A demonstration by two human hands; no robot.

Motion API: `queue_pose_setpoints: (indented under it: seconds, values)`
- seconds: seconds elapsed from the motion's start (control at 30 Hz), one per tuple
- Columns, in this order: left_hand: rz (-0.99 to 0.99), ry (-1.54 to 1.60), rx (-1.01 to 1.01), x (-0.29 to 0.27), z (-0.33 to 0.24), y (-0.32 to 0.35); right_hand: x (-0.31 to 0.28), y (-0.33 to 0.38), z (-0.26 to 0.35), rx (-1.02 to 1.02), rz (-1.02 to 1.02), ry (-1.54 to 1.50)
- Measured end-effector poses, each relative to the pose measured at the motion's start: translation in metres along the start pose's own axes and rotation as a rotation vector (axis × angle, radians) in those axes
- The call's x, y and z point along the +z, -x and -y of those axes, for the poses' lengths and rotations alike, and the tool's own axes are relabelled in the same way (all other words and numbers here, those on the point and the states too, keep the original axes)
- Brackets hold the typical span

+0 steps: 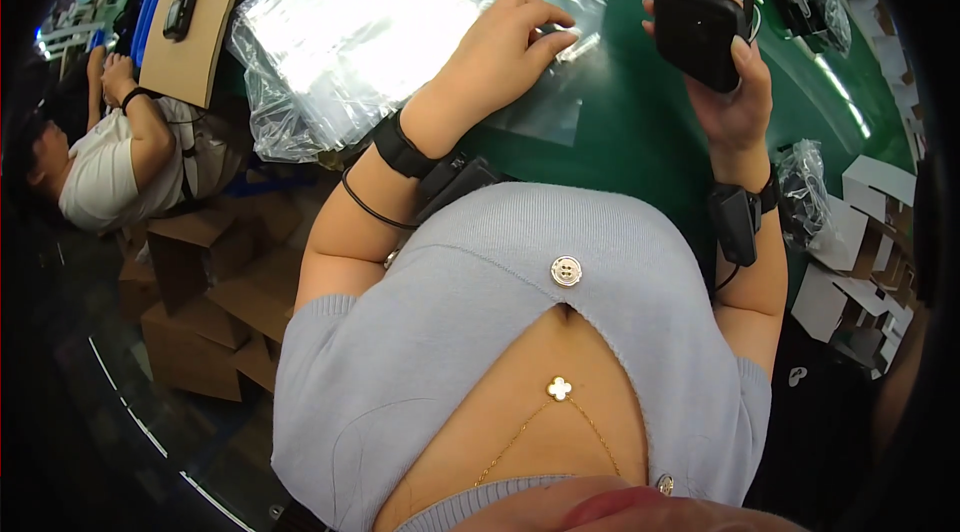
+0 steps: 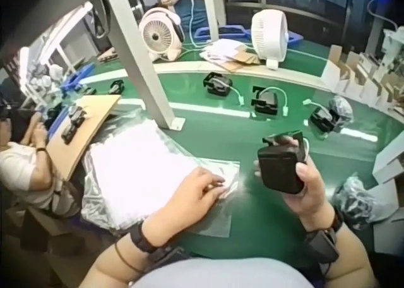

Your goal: The person packages electronic devices by hand, picking up a device, sliding it into a plastic bag, and setting the bagged item on the table. This process is repeated for several devices throughout the video.

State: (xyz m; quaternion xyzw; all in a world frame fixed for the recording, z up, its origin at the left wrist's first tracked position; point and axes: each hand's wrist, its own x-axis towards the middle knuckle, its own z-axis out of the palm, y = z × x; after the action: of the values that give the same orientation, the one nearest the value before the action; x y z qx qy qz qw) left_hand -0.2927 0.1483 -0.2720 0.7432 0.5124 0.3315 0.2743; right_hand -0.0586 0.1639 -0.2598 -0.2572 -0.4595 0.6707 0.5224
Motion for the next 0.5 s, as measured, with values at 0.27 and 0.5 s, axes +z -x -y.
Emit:
queue_pose_setpoints:
  seconds: [0.27,0.5]
  values:
    - [0.055,-0.289,0.176,0.016,0.006,-0.002,-0.003,-0.003,-0.009,0.047,0.051,0.033]
    - [-0.041,-0.078,0.053,0.012,-0.004,0.003,0.001,-0.003,-0.013,0.109,0.148,-0.098]
